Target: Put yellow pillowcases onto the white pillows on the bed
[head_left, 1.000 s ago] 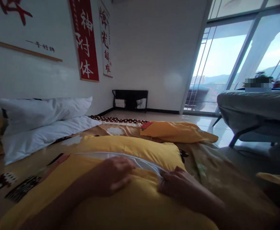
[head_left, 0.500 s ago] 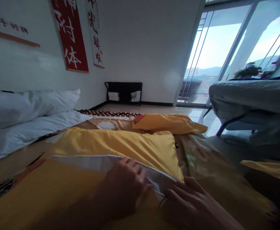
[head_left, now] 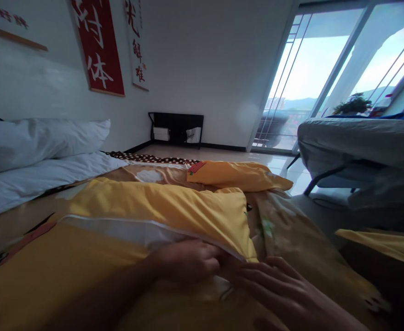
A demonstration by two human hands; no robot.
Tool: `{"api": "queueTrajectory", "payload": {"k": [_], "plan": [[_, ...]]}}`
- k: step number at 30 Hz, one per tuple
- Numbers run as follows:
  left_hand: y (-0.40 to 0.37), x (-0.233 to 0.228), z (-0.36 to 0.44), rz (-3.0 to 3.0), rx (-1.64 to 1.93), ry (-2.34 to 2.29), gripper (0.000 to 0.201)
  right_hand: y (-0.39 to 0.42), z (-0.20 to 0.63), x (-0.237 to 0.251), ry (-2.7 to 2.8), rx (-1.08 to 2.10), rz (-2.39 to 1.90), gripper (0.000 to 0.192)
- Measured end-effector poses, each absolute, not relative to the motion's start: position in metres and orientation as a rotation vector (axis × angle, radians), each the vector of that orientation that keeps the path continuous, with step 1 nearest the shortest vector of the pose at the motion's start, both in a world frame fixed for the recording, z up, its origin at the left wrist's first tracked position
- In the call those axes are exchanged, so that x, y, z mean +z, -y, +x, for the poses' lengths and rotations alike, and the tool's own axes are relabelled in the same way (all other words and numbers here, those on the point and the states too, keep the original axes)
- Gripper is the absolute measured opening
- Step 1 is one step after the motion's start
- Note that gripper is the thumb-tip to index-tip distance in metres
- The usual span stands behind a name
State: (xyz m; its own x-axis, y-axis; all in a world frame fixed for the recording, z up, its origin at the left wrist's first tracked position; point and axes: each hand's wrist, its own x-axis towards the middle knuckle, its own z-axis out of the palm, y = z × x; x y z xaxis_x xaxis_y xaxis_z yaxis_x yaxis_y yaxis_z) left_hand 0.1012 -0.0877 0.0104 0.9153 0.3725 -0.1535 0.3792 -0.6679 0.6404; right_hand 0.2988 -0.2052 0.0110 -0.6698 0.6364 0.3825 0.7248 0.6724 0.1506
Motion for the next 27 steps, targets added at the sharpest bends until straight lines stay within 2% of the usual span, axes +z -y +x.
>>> {"api": "queueTrajectory", "payload": {"k": [2, 5, 7, 11, 18, 27], "plan": [[0.085, 0.003, 0.107, 2.38, -0.043, -0.641, 0.042, 0.204, 0.307, 0.011, 2.573, -0.305, -1.132, 0.037], [0.087, -0.008, 0.119, 2.517, -0.05, -0.685, 0.034, 0.197, 0.323, 0.0, 2.446, -0.182, -1.358, 0.013], [0.09, -0.012, 0.128, 2.598, 0.014, -0.617, 0.031, 0.188, 0.331, -0.01, 2.333, -0.192, -1.547, 0.006], [0.095, -0.014, 0.14, 2.636, 0.093, -0.629, 0.027, 0.17, 0.33, -0.019, 2.294, -0.144, -1.744, 0.008], [0.102, -0.019, 0.136, 2.493, 0.39, -0.587, 0.024, 0.161, 0.312, -0.012, 2.366, 0.01, -1.723, 0.011], [0.098, -0.037, 0.14, 2.345, 0.504, -0.645, 0.017, 0.155, 0.317, -0.032, 2.435, -0.158, -1.65, 0.016]]}}
